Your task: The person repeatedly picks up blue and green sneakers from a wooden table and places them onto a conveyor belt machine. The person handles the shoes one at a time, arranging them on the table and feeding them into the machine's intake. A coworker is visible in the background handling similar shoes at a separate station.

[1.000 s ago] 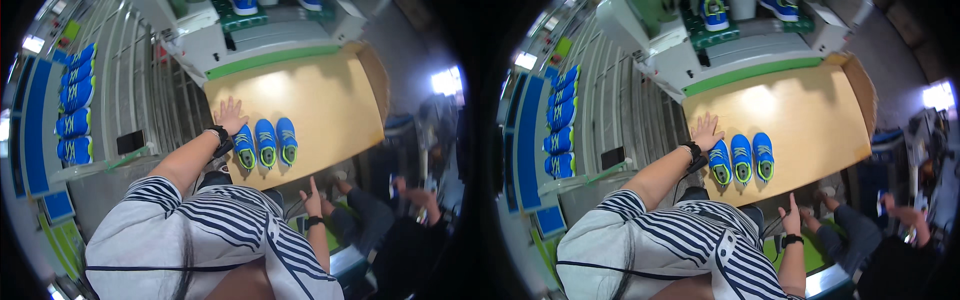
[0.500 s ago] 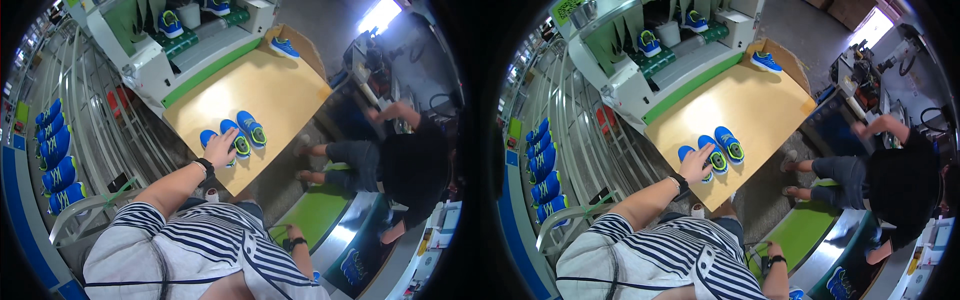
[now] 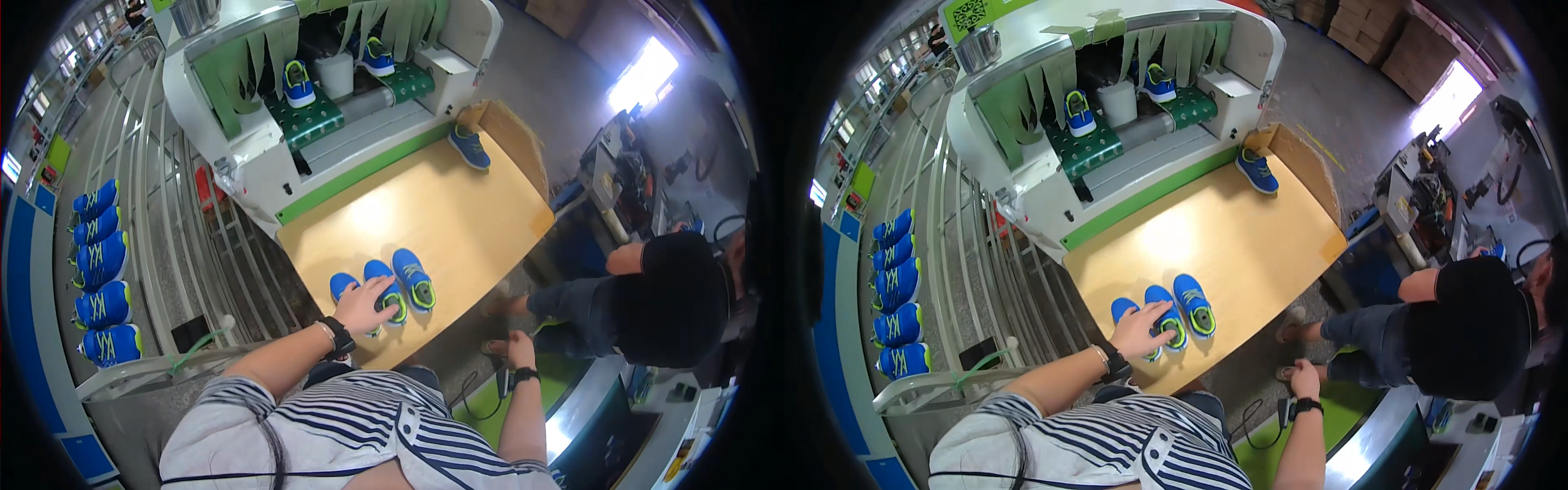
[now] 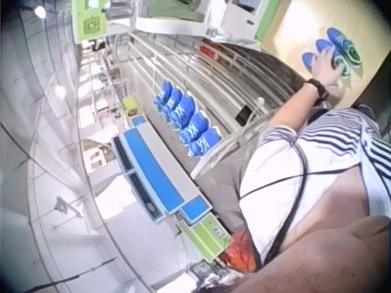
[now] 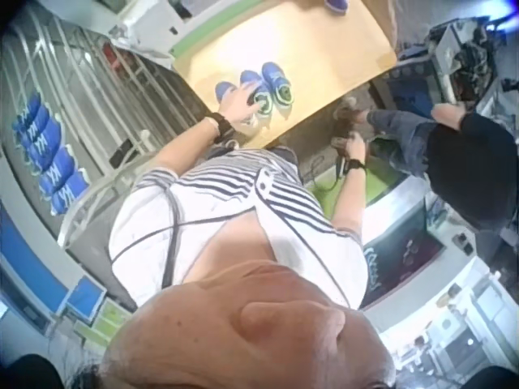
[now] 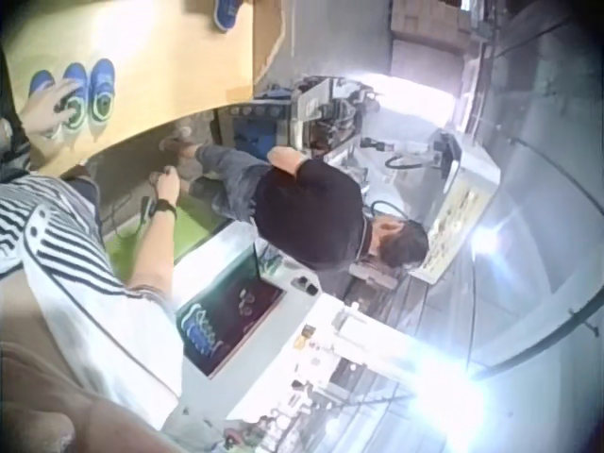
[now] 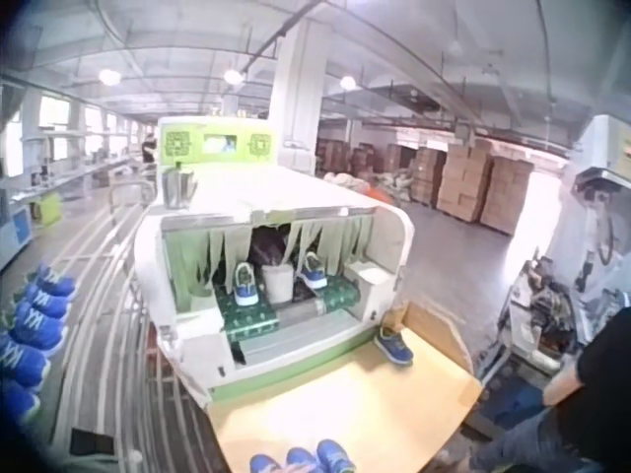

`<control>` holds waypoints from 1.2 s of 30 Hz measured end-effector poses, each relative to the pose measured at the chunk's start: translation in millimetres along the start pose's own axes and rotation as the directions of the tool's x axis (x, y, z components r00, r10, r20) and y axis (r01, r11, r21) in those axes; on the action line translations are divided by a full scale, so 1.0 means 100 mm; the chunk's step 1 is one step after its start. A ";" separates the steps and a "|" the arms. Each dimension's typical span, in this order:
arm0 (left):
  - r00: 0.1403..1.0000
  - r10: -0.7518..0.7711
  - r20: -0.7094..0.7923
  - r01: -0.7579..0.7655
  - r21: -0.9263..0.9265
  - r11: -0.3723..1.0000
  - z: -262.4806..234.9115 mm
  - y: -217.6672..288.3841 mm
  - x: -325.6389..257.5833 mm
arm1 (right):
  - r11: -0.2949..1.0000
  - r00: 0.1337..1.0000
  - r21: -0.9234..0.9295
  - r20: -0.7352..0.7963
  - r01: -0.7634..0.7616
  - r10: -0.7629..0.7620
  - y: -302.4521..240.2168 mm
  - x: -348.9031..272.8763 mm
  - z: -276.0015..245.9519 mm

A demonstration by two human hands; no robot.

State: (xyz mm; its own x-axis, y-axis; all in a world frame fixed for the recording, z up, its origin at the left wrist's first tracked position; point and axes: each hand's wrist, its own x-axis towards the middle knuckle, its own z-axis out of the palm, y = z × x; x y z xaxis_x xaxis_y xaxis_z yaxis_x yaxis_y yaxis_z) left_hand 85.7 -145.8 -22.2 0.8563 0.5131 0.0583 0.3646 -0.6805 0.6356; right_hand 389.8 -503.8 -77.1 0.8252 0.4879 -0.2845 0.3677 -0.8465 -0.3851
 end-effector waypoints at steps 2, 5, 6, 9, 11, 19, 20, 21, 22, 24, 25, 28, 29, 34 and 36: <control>0.996 -0.076 0.050 0.075 0.031 0.997 0.00 0.05 0.13 | 0.994 0.994 -0.028 -0.015 0.106 -0.107 -0.44 0.62 -0.14; 0.993 -0.118 -0.003 0.117 0.148 0.982 0.05 0.15 0.15 | 0.975 0.973 0.039 0.068 0.220 -0.222 -1.05 1.62 -0.25; 0.989 -0.149 -0.006 0.147 0.207 0.967 0.05 0.15 0.14 | 0.966 0.964 0.087 0.090 0.243 -0.250 -1.36 1.92 -0.27; 0.993 -0.109 -0.040 0.116 0.248 0.962 0.19 0.08 0.08 | 0.858 0.897 0.513 0.384 -0.011 -0.218 -1.89 2.76 -0.49; 0.990 -0.144 -0.003 0.141 0.218 0.966 0.14 0.03 0.05 | 0.775 0.894 0.619 0.409 -0.124 -0.184 -2.20 3.64 -0.32; 0.948 -0.319 -0.009 0.316 0.167 0.934 0.14 0.11 0.06 | 0.980 0.975 0.190 0.195 0.064 -0.102 -3.65 5.28 0.09; 0.940 -0.340 -0.009 0.335 0.194 0.922 0.14 0.14 0.03 | 0.957 0.954 -0.130 0.188 0.258 -0.231 -3.67 5.48 0.30; 0.940 -0.341 0.016 0.330 0.214 0.920 0.12 0.14 0.06 | 0.975 0.962 0.057 0.160 0.216 -0.223 -3.55 5.58 0.54; 0.991 -0.131 -0.034 0.135 0.150 0.980 0.15 0.01 0.21 | 0.893 0.987 0.423 -0.023 0.154 -0.159 -2.93 6.40 -0.19; 0.982 -0.187 -0.021 0.188 0.179 0.966 0.16 0.02 0.21 | 0.862 0.985 0.475 -0.077 0.175 -0.157 -3.03 6.27 0.29; 0.973 -0.231 -0.003 0.227 0.196 0.954 0.16 0.06 0.17 | 0.877 0.972 0.424 -0.032 0.225 -0.234 -3.18 6.05 0.51; 0.963 -0.268 -0.001 0.261 0.239 0.935 0.13 0.12 0.12 | 0.833 0.819 0.244 0.186 0.497 -0.543 -3.52 4.99 0.55; 0.955 -0.294 -0.029 0.292 0.244 0.925 0.11 0.11 0.12 | 0.847 0.792 0.340 0.328 0.409 -0.515 -3.65 4.47 0.46; 0.976 -0.211 -0.055 0.218 0.214 0.952 0.12 0.12 0.23 | 0.741 0.551 0.527 0.502 0.416 -0.667 -2.90 2.92 0.20; 0.977 -0.192 -0.089 0.206 0.194 0.959 0.16 0.14 0.21 | 0.708 0.406 0.581 0.579 0.402 -0.707 -2.63 2.47 0.34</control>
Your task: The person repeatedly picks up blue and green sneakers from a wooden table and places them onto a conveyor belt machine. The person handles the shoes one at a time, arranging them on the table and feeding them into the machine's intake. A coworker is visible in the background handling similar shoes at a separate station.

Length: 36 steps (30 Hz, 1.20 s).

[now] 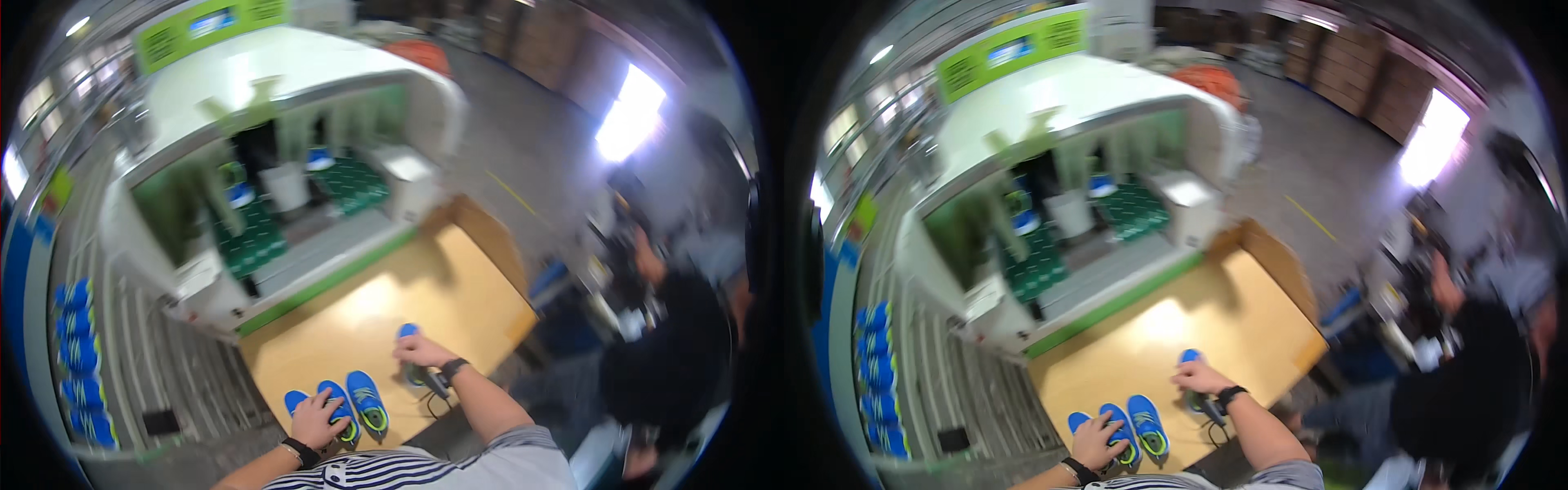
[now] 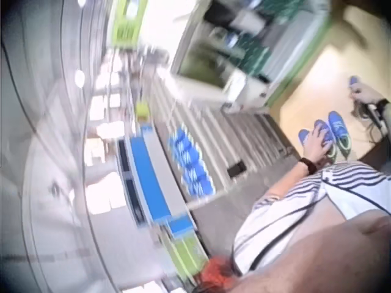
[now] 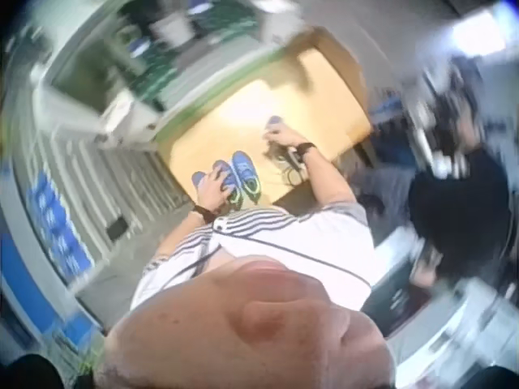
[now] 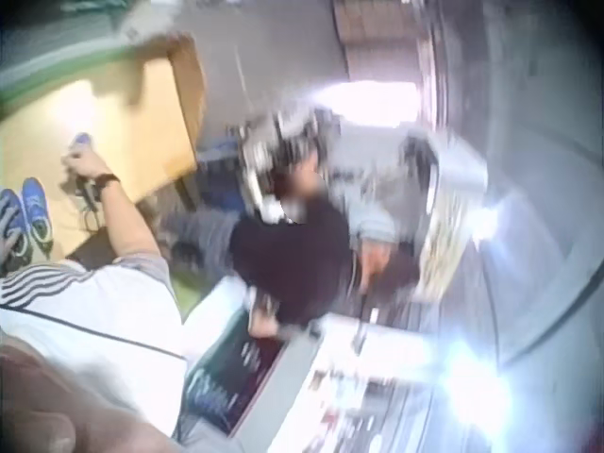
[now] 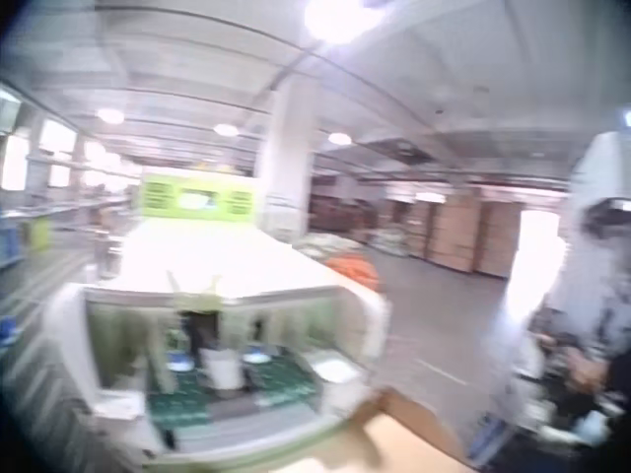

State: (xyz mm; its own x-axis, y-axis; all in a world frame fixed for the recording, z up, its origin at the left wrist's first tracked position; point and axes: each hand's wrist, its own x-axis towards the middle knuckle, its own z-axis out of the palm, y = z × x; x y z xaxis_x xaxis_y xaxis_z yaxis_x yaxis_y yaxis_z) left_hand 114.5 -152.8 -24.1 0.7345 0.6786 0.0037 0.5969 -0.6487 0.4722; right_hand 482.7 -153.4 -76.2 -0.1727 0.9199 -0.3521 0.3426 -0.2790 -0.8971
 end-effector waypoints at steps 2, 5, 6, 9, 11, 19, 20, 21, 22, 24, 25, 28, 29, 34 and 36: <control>1.000 -0.007 -0.020 0.007 0.005 1.000 0.07 -0.03 -0.04 | 0.954 0.994 0.277 0.026 -0.113 0.110 -0.23 -0.33 0.43; 1.000 0.007 0.017 -0.007 0.002 1.000 0.08 -0.01 -0.04 | 0.830 0.972 0.557 -0.212 0.034 0.103 -0.03 -0.57 0.99; 1.000 0.005 0.010 -0.005 0.003 1.000 0.11 -0.03 -0.05 | 0.852 0.923 0.509 -0.373 0.123 0.090 0.00 -0.62 1.15; 0.997 0.022 0.071 -0.021 -0.014 1.000 0.11 -0.08 -0.06 | 0.962 0.667 0.230 -0.741 0.145 0.076 0.00 -1.06 1.46; 0.995 0.054 0.083 -0.055 0.014 0.998 0.14 -0.18 -0.08 | 0.975 0.599 0.222 -0.779 -0.014 0.186 -0.02 -1.42 1.63; 0.983 0.140 0.120 -0.135 -0.051 0.990 0.20 -0.25 -0.04 | 0.645 0.224 0.433 -0.694 -0.630 0.685 1.38 -3.54 3.72; 0.978 0.169 0.122 -0.160 -0.075 0.984 0.19 -0.15 -0.05 | 0.498 0.154 0.361 -0.668 -0.789 0.728 1.67 -3.91 4.18; 0.982 0.153 0.110 -0.147 -0.065 0.987 0.16 -0.17 -0.07 | 0.436 0.210 0.234 -0.624 -0.869 0.753 1.70 -4.05 4.51; 0.986 0.137 0.097 -0.133 -0.048 0.990 0.14 -0.20 -0.07 | 0.407 0.135 0.315 -0.625 -0.857 0.769 1.64 -4.12 4.84; 0.987 0.131 0.095 -0.125 -0.062 0.990 0.15 -0.20 -0.08 | 0.365 0.107 0.459 -0.497 -0.810 0.861 1.64 -4.41 5.54; 0.988 0.128 0.092 -0.123 -0.058 0.991 0.15 -0.22 -0.09 | 0.330 0.110 0.491 -0.423 -0.806 0.899 1.68 -4.50 5.87; 0.988 0.130 0.088 -0.128 -0.021 0.992 0.15 -0.27 -0.07 | 0.314 0.209 0.460 -0.264 -0.831 0.942 1.66 -4.48 6.50; 0.987 0.132 0.093 -0.131 -0.017 0.991 0.13 -0.26 -0.07 | 0.321 0.233 0.465 -0.239 -0.825 0.943 1.69 -4.43 6.63; 0.985 0.143 0.099 -0.135 -0.081 0.988 0.15 -0.23 -0.10 | 0.555 0.594 -0.231 -0.444 -0.799 0.671 2.00 -4.72 6.79; 0.988 0.142 0.067 -0.140 -0.028 0.990 0.14 -0.28 -0.06 | 0.540 0.336 0.422 -0.467 -0.728 0.818 1.80 -4.26 6.48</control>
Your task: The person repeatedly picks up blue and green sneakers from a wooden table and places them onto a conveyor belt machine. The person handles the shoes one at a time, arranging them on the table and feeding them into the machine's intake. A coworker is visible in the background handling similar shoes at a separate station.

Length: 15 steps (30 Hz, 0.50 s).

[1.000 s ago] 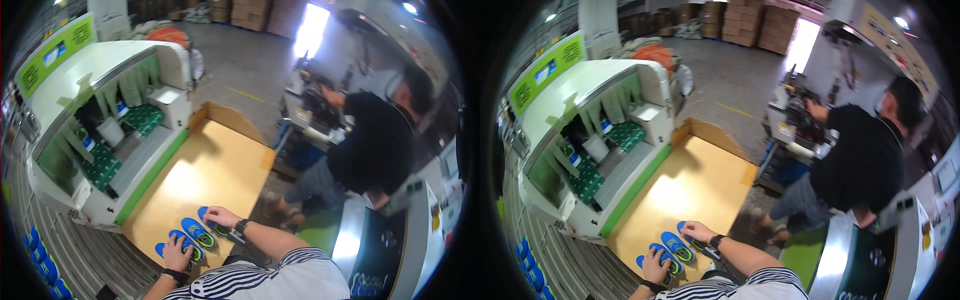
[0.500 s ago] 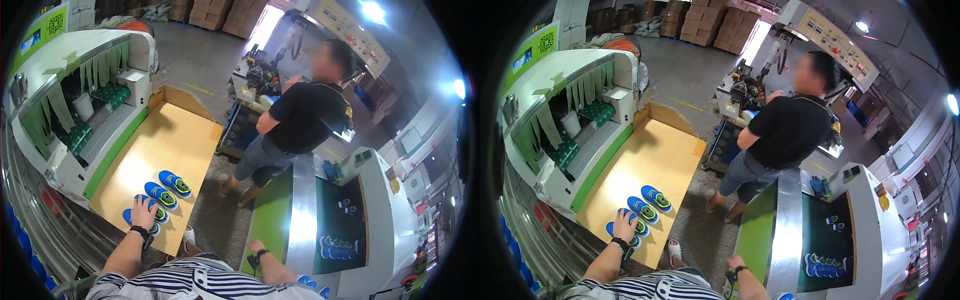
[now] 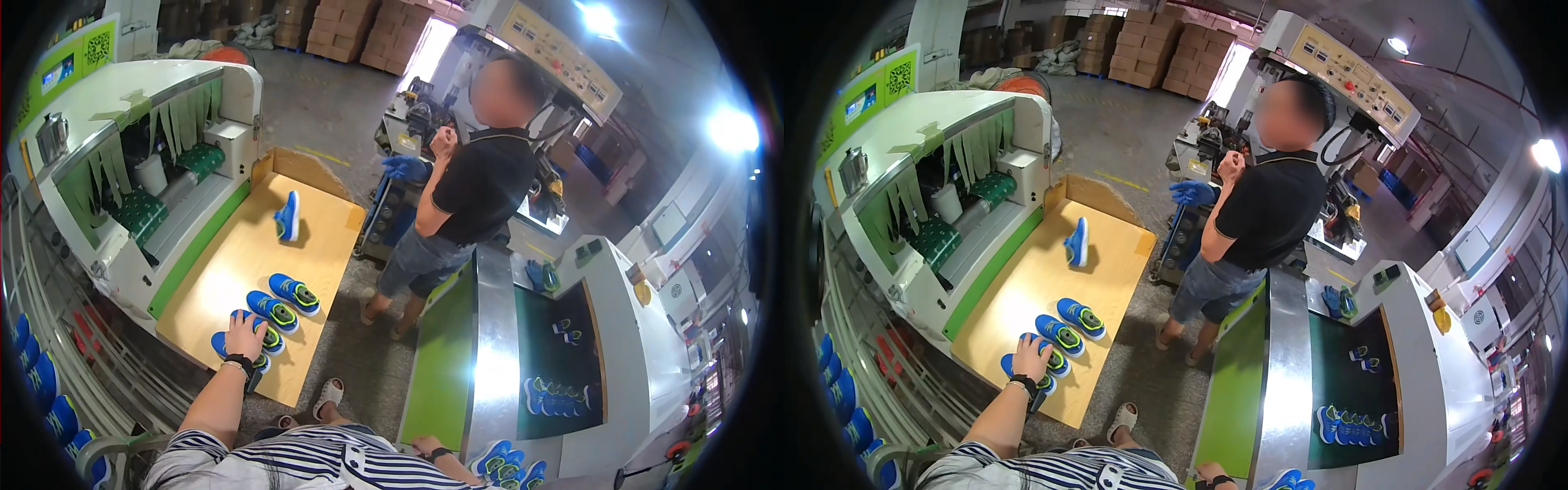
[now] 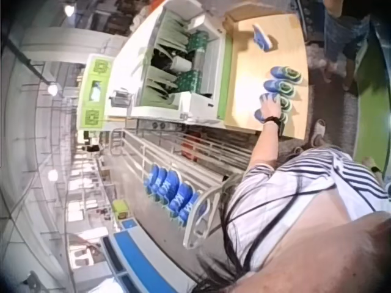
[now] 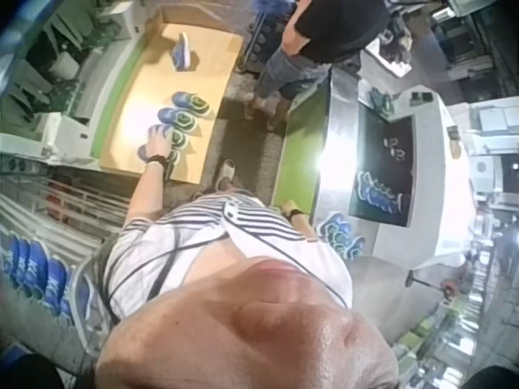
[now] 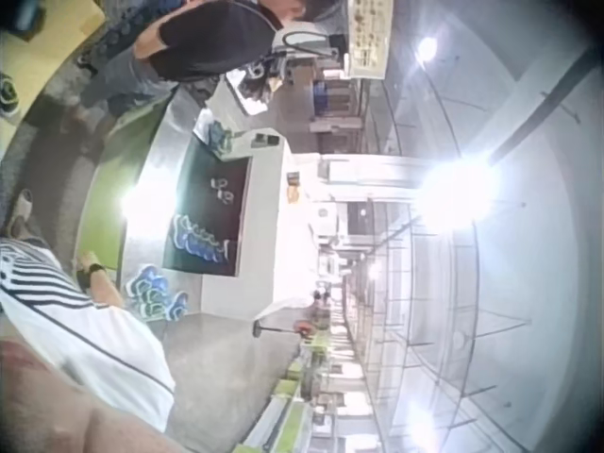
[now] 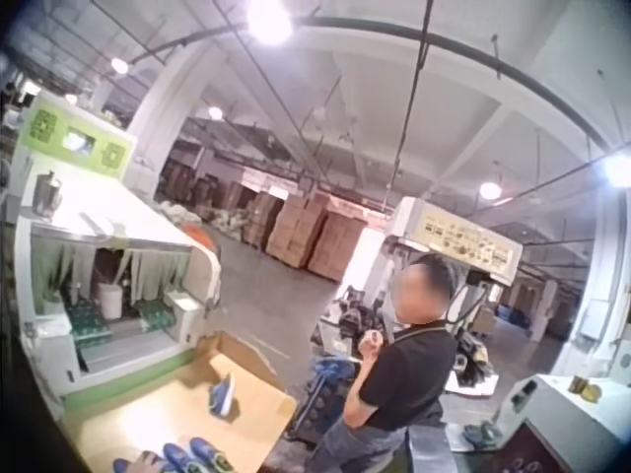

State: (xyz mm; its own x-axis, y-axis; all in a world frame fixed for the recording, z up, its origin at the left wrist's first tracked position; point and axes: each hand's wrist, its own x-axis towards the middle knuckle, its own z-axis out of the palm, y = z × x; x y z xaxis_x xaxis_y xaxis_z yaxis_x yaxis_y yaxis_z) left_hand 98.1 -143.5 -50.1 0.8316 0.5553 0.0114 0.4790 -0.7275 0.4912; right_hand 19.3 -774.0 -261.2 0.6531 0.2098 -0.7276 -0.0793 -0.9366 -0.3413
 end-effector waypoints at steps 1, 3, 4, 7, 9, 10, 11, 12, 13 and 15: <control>1.000 -0.003 -0.007 0.003 0.019 1.000 0.00 0.00 0.00 | 0.950 0.987 0.288 -0.068 -0.121 0.146 -0.28 -0.03 -0.07; 1.000 -0.014 -0.012 0.015 0.022 1.000 -0.03 -0.01 -0.02 | 0.897 0.988 0.430 -0.067 -0.098 0.141 -0.89 -0.21 -0.38; 1.000 -0.012 -0.010 0.012 0.010 1.000 -0.04 0.00 -0.03 | 0.863 0.986 0.497 -0.077 -0.093 0.150 -1.00 -0.29 -0.45; 1.000 -0.001 0.012 0.002 -0.022 1.000 0.01 0.02 -0.02 | 0.883 0.980 0.463 -0.128 -0.074 0.149 -0.93 -0.25 -0.42; 1.000 0.008 0.010 -0.008 -0.041 0.999 0.02 0.03 -0.03 | 0.884 0.978 0.457 -0.125 -0.093 0.168 -0.82 -0.17 -0.39; 1.000 0.009 0.017 -0.008 -0.044 0.999 0.01 0.02 -0.05 | 0.878 0.977 0.463 -0.101 -0.119 0.185 -0.77 -0.18 -0.34; 1.000 0.014 0.006 -0.014 -0.044 0.999 0.02 0.04 -0.04 | 0.871 0.976 0.470 -0.077 -0.145 0.204 -0.71 -0.18 -0.31; 1.000 0.010 0.003 -0.010 -0.032 0.999 0.01 0.01 -0.03 | 0.880 0.974 0.439 -0.039 -0.184 0.223 -0.76 -0.20 -0.32; 1.000 0.007 0.000 -0.007 -0.021 1.000 0.01 -0.01 -0.02 | 0.886 0.970 0.407 -0.002 -0.222 0.244 -0.79 -0.22 -0.35; 1.000 0.009 0.002 -0.009 -0.016 1.000 0.04 -0.03 -0.01 | 0.900 0.963 0.354 0.011 -0.255 0.268 -0.72 -0.27 -0.36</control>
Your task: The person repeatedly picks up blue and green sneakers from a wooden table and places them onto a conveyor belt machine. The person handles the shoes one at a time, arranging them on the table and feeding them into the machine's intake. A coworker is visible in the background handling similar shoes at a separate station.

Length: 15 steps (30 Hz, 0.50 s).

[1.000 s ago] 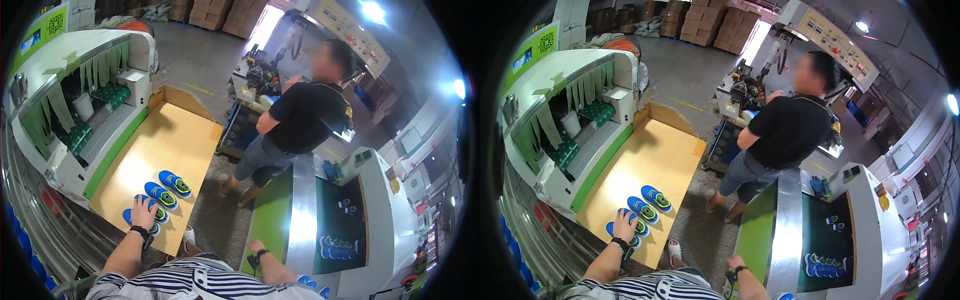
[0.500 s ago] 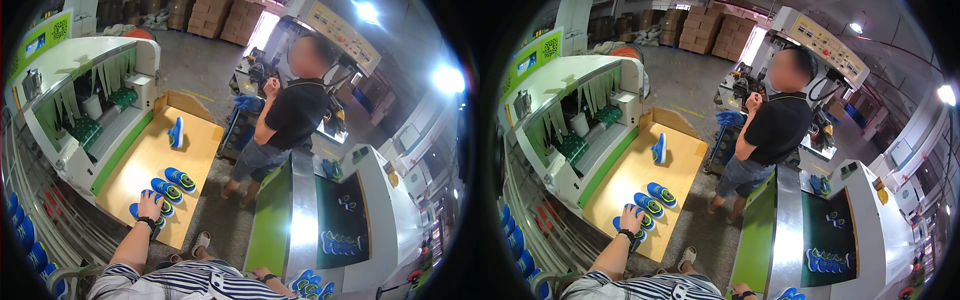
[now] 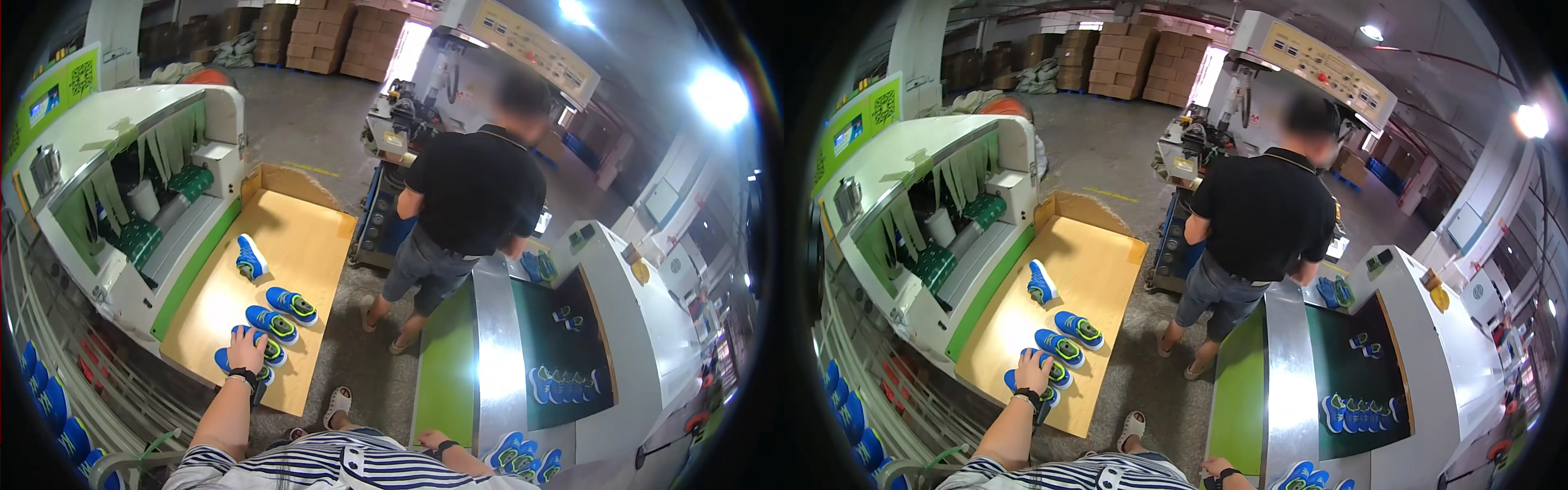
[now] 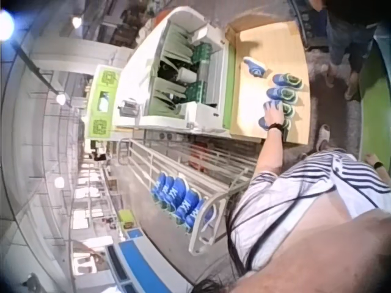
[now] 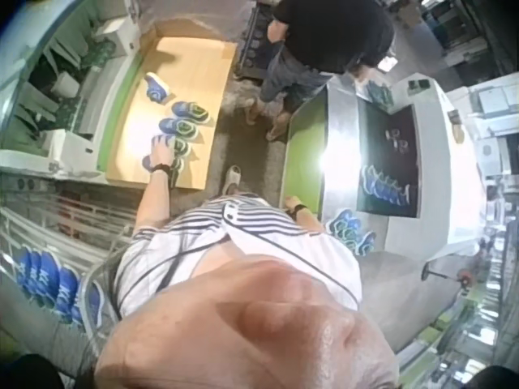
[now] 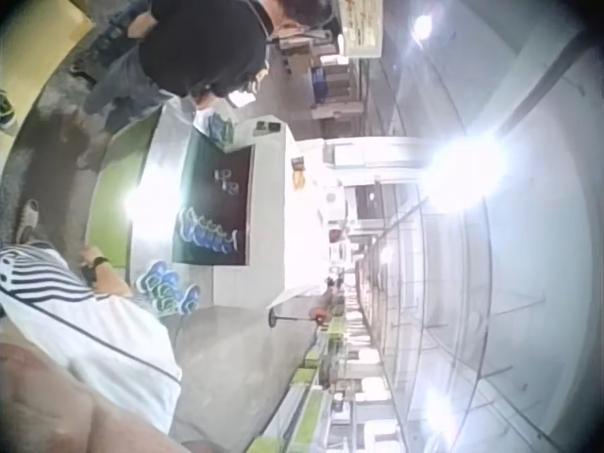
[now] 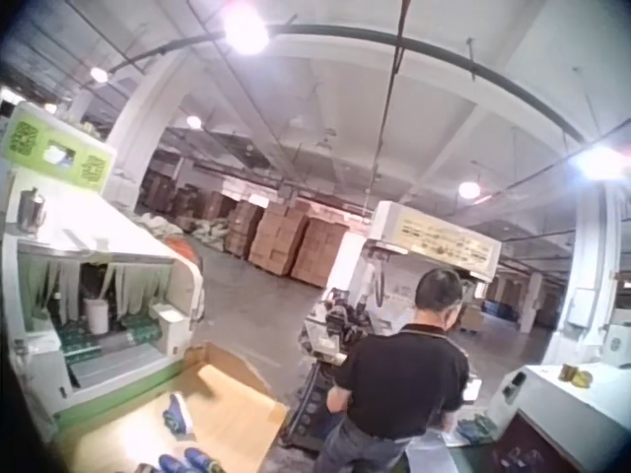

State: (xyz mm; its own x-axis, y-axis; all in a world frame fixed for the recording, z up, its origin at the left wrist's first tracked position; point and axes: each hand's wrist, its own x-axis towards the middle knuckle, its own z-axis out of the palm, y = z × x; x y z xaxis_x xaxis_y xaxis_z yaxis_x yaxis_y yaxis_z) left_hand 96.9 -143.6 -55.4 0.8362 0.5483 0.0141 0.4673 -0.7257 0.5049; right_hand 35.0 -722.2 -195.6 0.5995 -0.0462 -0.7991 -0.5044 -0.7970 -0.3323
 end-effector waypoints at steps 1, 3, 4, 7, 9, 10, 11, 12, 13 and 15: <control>1.000 0.010 0.005 -0.010 -0.009 1.000 0.04 0.02 0.01 | 1.000 1.000 -0.017 -0.028 0.003 -0.004 0.13 0.04 -0.03; 1.000 0.020 0.005 -0.020 -0.024 1.000 0.03 0.01 0.01 | 0.998 0.999 -0.065 -0.043 0.011 -0.014 0.18 0.04 -0.02; 1.000 0.014 0.004 -0.014 -0.014 1.000 0.03 0.00 0.00 | 0.996 0.999 -0.088 -0.037 0.014 -0.018 0.14 0.03 -0.03; 1.000 0.009 0.011 -0.009 0.013 1.000 0.01 0.02 0.01 | 0.994 0.998 -0.111 -0.064 -0.005 -0.002 0.01 0.02 -0.05; 1.000 0.018 0.008 -0.018 0.028 0.999 0.03 -0.01 0.03 | 0.995 0.996 -0.098 -0.082 0.009 -0.017 -0.06 0.01 -0.07; 0.999 0.033 0.000 -0.033 0.033 0.999 0.05 -0.01 0.02 | 0.996 0.996 -0.079 -0.085 0.034 -0.040 -0.07 0.02 -0.06; 0.999 0.035 0.005 -0.035 0.036 0.999 0.04 -0.01 0.01 | 0.996 0.994 -0.060 -0.088 0.059 -0.064 -0.07 0.02 -0.03; 0.999 0.043 0.007 -0.043 0.031 0.999 0.04 0.01 0.02 | 0.998 0.993 -0.028 -0.095 0.061 -0.063 -0.07 0.03 -0.01; 0.999 0.051 0.009 -0.051 0.026 0.998 0.03 0.04 0.02 | 0.998 0.993 0.004 -0.102 0.063 -0.063 -0.07 0.05 0.01; 0.999 0.035 0.019 -0.036 0.031 0.999 0.01 0.07 0.01 | 0.997 0.991 0.021 -0.115 0.076 -0.073 -0.09 0.08 0.04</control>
State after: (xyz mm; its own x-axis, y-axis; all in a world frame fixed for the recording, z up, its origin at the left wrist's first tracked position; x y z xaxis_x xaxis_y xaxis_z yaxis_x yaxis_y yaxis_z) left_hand 100.8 -148.2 -52.7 0.8575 0.5142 0.0155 0.4456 -0.7574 0.4773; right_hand 41.7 -713.6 -200.7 0.7020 -0.0565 -0.7099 -0.4703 -0.7853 -0.4026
